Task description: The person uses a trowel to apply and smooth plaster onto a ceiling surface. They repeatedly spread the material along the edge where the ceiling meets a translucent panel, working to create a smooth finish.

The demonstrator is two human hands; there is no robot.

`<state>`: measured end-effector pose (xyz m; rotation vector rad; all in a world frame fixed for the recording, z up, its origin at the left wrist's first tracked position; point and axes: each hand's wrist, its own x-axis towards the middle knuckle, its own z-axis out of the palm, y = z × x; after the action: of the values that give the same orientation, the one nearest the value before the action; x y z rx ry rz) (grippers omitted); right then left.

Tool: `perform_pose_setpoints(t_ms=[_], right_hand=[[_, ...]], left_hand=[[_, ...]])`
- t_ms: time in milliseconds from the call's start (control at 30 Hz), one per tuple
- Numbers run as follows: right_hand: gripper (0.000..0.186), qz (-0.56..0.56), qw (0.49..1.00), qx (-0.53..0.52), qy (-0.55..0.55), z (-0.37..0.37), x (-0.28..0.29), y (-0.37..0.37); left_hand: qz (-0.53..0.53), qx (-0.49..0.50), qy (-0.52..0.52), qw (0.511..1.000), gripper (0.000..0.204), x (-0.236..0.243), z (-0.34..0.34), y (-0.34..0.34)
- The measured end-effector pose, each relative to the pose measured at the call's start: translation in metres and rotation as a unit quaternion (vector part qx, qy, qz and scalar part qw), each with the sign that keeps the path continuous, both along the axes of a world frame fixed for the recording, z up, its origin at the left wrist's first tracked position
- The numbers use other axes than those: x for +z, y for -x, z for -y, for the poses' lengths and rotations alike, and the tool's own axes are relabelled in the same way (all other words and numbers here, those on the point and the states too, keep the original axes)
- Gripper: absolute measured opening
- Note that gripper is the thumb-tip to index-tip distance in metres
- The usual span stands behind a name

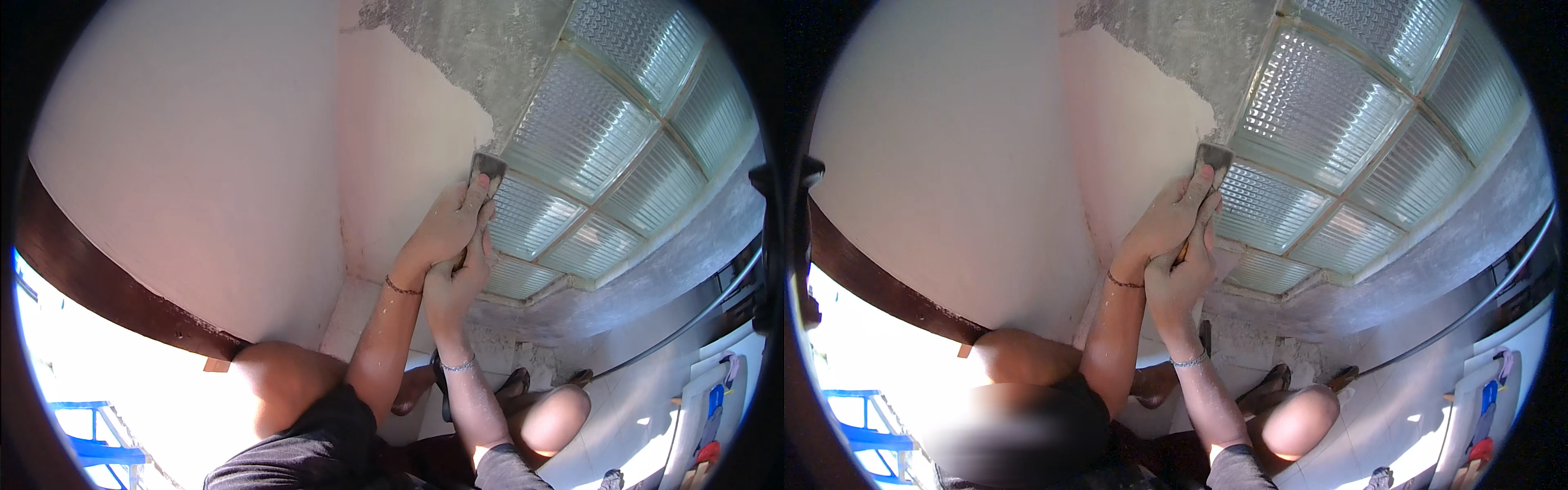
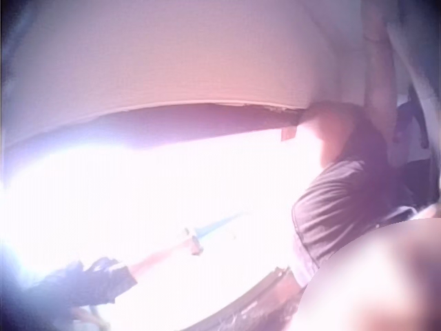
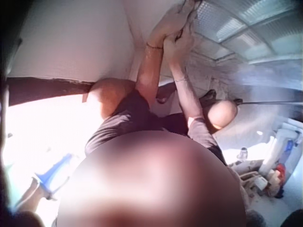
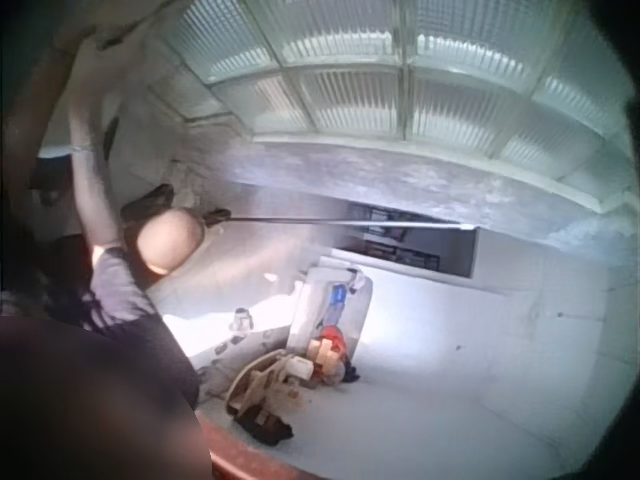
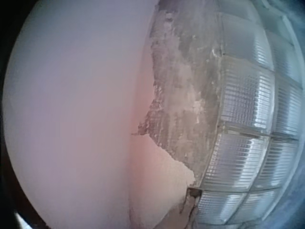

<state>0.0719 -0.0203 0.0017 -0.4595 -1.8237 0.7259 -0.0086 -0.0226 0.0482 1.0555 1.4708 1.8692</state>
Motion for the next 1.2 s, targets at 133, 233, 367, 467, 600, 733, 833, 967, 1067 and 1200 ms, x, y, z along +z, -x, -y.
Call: perform_pose_setpoints(t_ms=[133, 233, 367, 467, 600, 733, 833, 967, 1067, 1200], right_hand=[[0.062, -0.001, 1.000, 0.014, 0.005, 0.002, 0.006, 0.000], [0.063, -0.004, 1.000, 0.002, 0.003, 0.005, 0.011, -0.001], [0.065, -0.026, 0.998, 0.044, 0.042, 0.006, 0.015, -0.002], [0.068, 0.003, 0.999, -0.017, -0.029, 0.006, 0.016, 0.000], [0.064, -0.028, 0.999, 0.017, 0.036, 0.007, 0.016, 0.002], [0.056, -0.028, 0.998, 0.034, 0.036, 0.008, 0.014, -0.001], [0.059, -0.017, 0.996, 0.039, 0.084, 0.007, 0.013, -0.001], [0.062, -0.069, 0.998, 0.007, 0.008, 0.002, 0.009, 0.004], [0.060, -0.068, 0.996, -0.012, -0.064, -0.004, -0.001, 0.002], [0.056, -0.040, 0.999, 0.004, 0.017, -0.007, -0.026, -0.008]], left_hand=[[0.023, -0.003, -0.013, 1.000, 0.059, 0.003, -0.002, -0.001], [0.025, 0.000, -0.022, 0.999, 0.058, 0.008, 0.002, -0.004], [0.081, -0.038, 0.032, 0.996, 0.056, 0.015, 0.007, -0.005], [0.021, 0.002, 0.023, 1.000, 0.055, 0.018, 0.007, -0.006], [0.076, -0.024, 0.011, 0.997, 0.055, 0.016, 0.006, -0.007], [0.046, 0.001, -0.003, 0.999, 0.055, 0.013, 0.003, -0.006], [0.069, -0.015, 0.006, 0.998, 0.055, 0.011, 0.001, -0.004], [0.084, -0.032, -0.017, 0.996, 0.056, 0.004, -0.001, -0.004], [0.112, -0.048, -0.052, 0.991, 0.051, -0.005, -0.001, -0.003], [-0.069, 0.232, -0.017, 0.970, 0.038, -0.015, 0.010, -0.001]])
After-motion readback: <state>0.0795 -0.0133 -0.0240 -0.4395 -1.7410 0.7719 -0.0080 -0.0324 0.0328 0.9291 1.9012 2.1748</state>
